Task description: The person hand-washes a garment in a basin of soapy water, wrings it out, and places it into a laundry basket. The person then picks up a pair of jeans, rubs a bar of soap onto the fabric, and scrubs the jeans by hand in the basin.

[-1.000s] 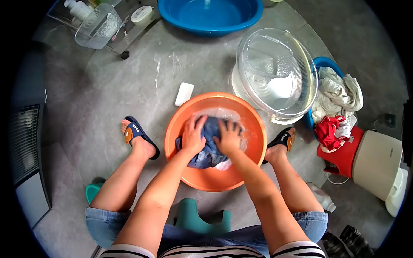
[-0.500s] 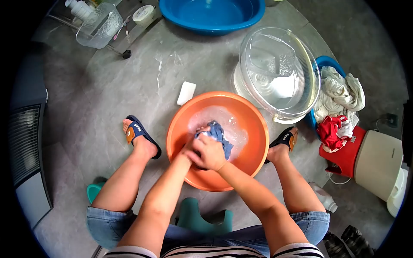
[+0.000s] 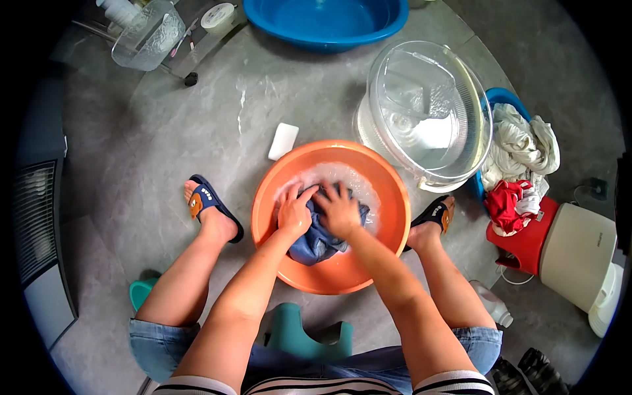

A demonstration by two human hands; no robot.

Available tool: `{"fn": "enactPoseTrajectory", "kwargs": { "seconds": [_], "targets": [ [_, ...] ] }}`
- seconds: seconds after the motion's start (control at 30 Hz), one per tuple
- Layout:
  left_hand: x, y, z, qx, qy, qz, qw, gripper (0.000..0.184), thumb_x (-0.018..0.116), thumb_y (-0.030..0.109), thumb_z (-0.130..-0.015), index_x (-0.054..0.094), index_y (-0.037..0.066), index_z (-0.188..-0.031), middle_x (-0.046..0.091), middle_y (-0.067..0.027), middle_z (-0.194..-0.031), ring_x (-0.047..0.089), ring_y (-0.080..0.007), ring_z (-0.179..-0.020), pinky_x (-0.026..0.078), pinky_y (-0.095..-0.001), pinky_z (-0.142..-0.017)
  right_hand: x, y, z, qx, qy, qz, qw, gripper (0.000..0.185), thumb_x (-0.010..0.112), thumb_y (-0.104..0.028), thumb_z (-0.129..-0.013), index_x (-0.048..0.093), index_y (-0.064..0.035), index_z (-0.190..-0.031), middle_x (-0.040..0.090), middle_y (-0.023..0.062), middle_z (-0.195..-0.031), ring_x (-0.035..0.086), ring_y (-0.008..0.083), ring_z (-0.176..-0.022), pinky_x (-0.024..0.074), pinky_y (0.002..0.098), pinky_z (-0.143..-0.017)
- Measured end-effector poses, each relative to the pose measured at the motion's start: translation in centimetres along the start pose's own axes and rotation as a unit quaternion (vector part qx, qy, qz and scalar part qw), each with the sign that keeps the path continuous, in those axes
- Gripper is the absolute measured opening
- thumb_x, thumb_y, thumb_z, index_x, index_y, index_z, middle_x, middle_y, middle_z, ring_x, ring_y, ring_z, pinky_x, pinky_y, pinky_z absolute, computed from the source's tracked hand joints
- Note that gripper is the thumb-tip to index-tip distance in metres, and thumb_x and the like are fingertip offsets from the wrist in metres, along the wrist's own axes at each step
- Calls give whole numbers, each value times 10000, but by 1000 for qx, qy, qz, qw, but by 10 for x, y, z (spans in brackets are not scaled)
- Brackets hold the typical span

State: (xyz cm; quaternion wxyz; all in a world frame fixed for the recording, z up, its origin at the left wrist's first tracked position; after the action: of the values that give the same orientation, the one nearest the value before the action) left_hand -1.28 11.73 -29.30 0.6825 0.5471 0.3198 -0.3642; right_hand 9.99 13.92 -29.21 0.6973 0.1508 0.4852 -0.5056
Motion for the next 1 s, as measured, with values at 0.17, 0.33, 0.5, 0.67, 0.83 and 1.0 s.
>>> {"fn": "enactPoseTrajectory", "kwargs": {
  "seconds": [0.17,0.33,0.5,0.67,0.83,1.0],
  "targets": [
    [35,-39,-14,-288,-23,692,662,322,609,200,-912,612,107,-1221,631,-75,-1139,583,-209,-1084,436,-348,-999,-31,32,-3,99,315,-276,903,281,657,-107,-790,626,-81,-1069,581,176,-1061,599,380,-958,511,460,-826],
    [50,-7,0,-352,-198,777,484,287,669,384,-893,644,116,-991,653,-46,-932,627,-175,-835,528,-341,-788,-82,-71,41,-89,256,-296,916,239,684,-303,-815,619,-93,-908,612,136,-915,637,318,-793,523,406,-638],
    [53,-10,21,-374,-167,652,638,282,576,266,-923,662,54,-1087,667,-39,-1048,624,-155,-969,503,-330,-865,-58,-4,21,15,229,-211,950,175,566,-255,-909,647,-117,-839,665,115,-839,652,325,-738,513,457,-640],
    [5,-20,4,-306,-68,557,769,441,707,415,-870,629,50,-1106,668,-88,-1054,641,-175,-965,531,-358,-846,-91,35,72,95,454,-161,871,360,616,-310,-899,606,-37,-1133,589,213,-1159,588,395,-1043,468,466,-885],
    [22,-12,31,-347,-112,753,548,538,662,394,-903,539,31,-1281,624,-139,-1228,618,-284,-1113,489,-459,-982,117,62,84,437,49,-689,576,660,749,-381,-802,533,31,-1271,592,212,-1237,569,304,-1136,443,407,-980],
    [1,27,69,-360,-207,743,524,489,666,292,-878,550,33,-1277,662,-137,-1166,660,-288,-1029,499,-451,-977,68,75,65,257,220,-693,636,363,658,17,-776,634,-33,-1135,701,64,-1009,668,192,-902,524,308,-830]
  ]
}}
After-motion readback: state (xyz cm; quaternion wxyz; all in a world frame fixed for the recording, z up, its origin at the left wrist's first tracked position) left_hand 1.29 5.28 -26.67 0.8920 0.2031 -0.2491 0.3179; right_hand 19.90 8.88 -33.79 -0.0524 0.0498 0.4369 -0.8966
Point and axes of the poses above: each hand's wrist, its own z-axis away from the middle knuckle, its own x-axis out of the palm, y = z × x, the point moved 8 cm from there along -z, towards the middle knuckle
